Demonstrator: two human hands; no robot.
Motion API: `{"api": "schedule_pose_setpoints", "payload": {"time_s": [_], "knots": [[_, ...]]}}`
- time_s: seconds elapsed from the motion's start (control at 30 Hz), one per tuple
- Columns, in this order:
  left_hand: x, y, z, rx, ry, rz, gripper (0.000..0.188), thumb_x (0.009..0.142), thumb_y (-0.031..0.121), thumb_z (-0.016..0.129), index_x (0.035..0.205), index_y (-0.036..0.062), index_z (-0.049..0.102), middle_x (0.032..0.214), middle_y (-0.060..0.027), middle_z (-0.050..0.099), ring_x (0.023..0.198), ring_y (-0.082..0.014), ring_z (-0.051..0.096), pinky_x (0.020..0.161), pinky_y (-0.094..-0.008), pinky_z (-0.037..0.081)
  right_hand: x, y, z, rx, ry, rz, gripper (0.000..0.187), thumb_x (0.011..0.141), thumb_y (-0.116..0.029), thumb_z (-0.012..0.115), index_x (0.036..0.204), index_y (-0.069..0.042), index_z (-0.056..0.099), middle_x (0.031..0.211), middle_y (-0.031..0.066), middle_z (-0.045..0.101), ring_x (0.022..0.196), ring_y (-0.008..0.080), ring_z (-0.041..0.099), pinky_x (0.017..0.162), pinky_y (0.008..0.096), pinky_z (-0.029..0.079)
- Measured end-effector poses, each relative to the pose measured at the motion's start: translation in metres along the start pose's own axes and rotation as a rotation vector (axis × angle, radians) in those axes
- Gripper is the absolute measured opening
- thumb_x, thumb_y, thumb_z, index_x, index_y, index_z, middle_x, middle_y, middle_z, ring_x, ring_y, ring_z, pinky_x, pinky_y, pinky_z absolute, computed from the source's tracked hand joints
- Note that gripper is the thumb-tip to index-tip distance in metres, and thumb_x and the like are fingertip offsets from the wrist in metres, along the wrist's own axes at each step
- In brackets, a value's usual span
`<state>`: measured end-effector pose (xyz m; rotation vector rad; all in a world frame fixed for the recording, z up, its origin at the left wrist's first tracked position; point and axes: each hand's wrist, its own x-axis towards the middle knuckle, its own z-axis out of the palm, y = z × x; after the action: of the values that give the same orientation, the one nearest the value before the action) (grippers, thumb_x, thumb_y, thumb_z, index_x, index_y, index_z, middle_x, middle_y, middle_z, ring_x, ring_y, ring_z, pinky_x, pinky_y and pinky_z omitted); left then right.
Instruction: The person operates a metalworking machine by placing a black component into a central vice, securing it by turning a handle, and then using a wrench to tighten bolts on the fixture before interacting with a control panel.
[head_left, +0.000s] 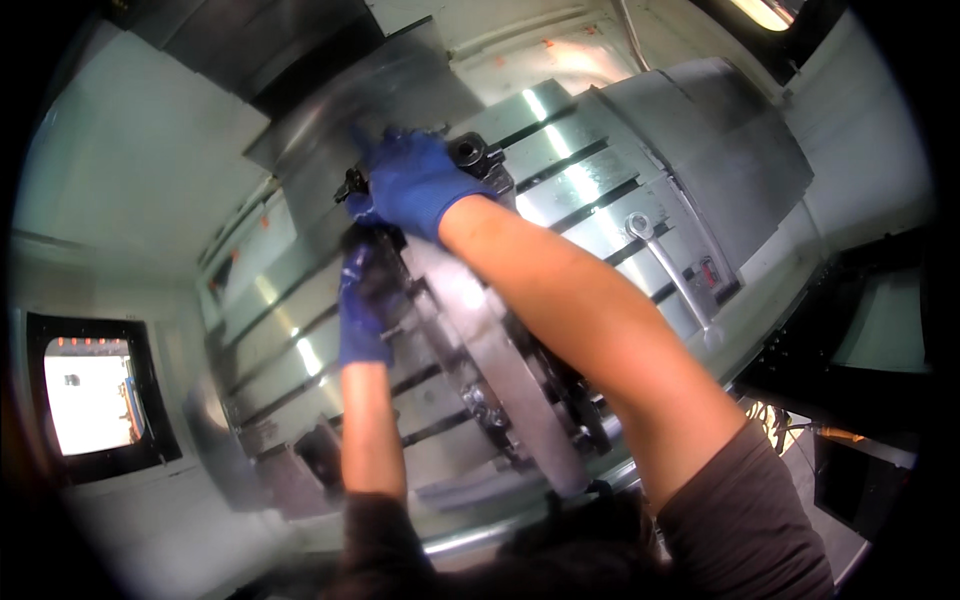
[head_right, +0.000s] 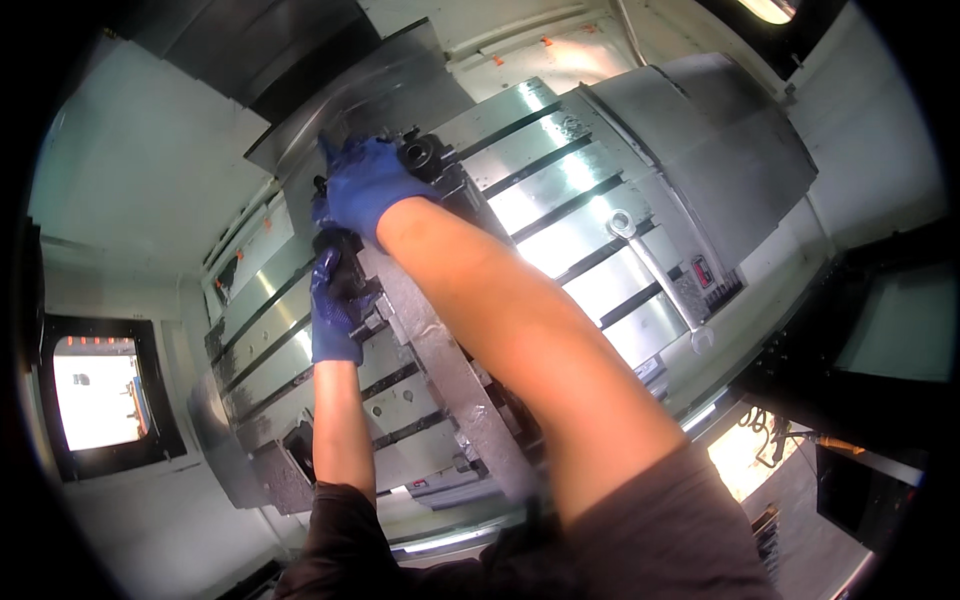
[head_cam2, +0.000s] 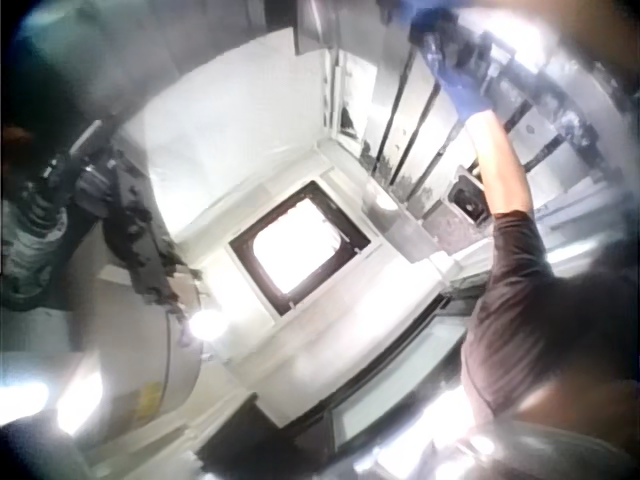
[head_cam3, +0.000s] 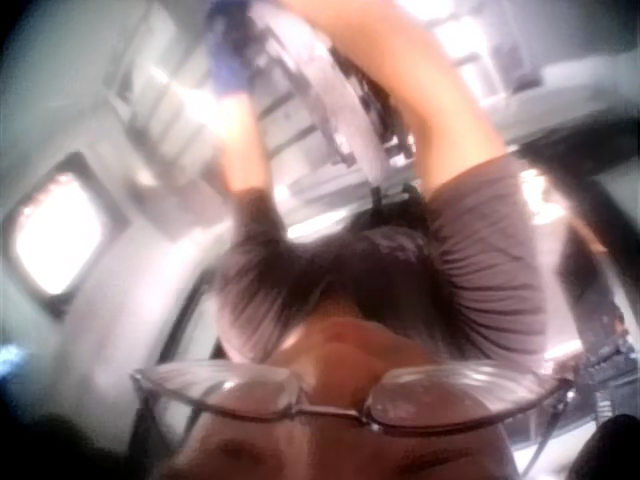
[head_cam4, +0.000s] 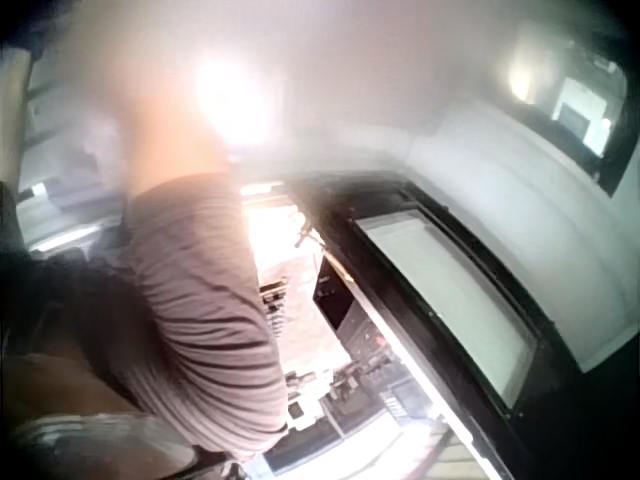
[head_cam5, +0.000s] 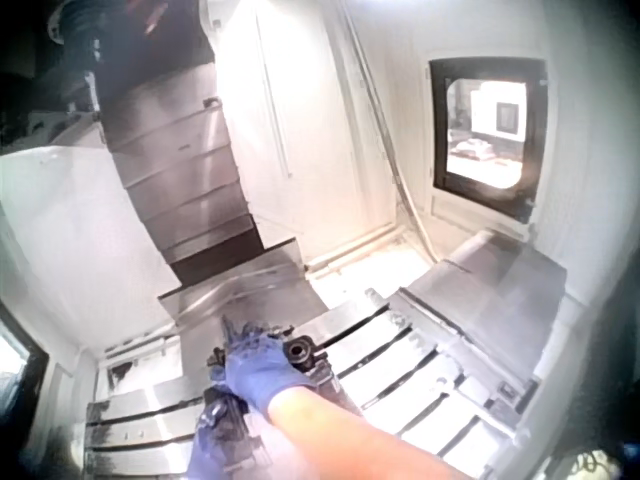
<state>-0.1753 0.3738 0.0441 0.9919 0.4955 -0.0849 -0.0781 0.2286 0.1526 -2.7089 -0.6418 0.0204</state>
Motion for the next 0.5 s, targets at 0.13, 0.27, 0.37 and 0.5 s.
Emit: {"api": "schedule_pose_setpoints", "payload": {"time_s": [0.13, 0.27, 0.37, 0.5], "knots": [[0.013, -0.006, -0.012, -0.001, 0.054, 0.001, 0.041, 0.089, 0.035, 0.056, 0.124, 0.0143, 0.058, 0.116, -0.0043, 0.064, 0.101, -0.0223, 0.061, 0.082, -0.0427, 0.052, 0.000, 0.005, 0.009, 0.119, 0.125, -0.017, 0.085, 0.081, -0.049, 0.062, 0.148, -0.010, 0.027, 0.129, 0.0224, 0.051, 0.117, 0.0364, 0.053, 0.101, 0.0497, 0.039], [0.018, -0.007, -0.021, 0.042, 0.056, -0.014, 0.042, 0.093, 0.035, 0.051, 0.130, 0.0161, 0.054, 0.125, -0.0041, 0.060, 0.105, -0.0235, 0.060, 0.086, -0.0433, 0.051, 0.001, 0.002, 0.007, 0.052, 0.049, -0.036, 0.076, 0.082, -0.046, 0.061, 0.144, -0.011, 0.035, 0.130, 0.0211, 0.051, 0.117, 0.0366, 0.052, 0.101, 0.0483, 0.040], [0.008, -0.013, -0.015, 0.088, 0.027, 0.084, 0.044, 0.092, 0.036, 0.050, 0.132, 0.0169, 0.052, 0.127, -0.0051, 0.058, 0.108, -0.0257, 0.059, 0.090, -0.0473, 0.050, 0.001, 0.013, 0.007, 0.046, 0.023, -0.101, 0.071, 0.084, -0.044, 0.060, 0.143, -0.012, 0.037, 0.133, 0.0204, 0.050, 0.118, 0.0355, 0.051, 0.102, 0.0473, 0.039], [0.036, -0.026, -0.066, 0.481, -0.131, 0.423, 0.057, 0.087, 0.040, 0.059, 0.134, 0.0088, 0.047, 0.132, -0.0078, 0.051, 0.118, -0.0286, 0.051, 0.090, -0.0502, 0.051, -0.001, -0.004, 0.001, 0.054, 0.010, -0.092, 0.067, 0.090, -0.044, 0.052, 0.146, -0.012, 0.032, 0.137, 0.0208, 0.047, 0.124, 0.0341, 0.048, 0.106, 0.0459, 0.034]]}}
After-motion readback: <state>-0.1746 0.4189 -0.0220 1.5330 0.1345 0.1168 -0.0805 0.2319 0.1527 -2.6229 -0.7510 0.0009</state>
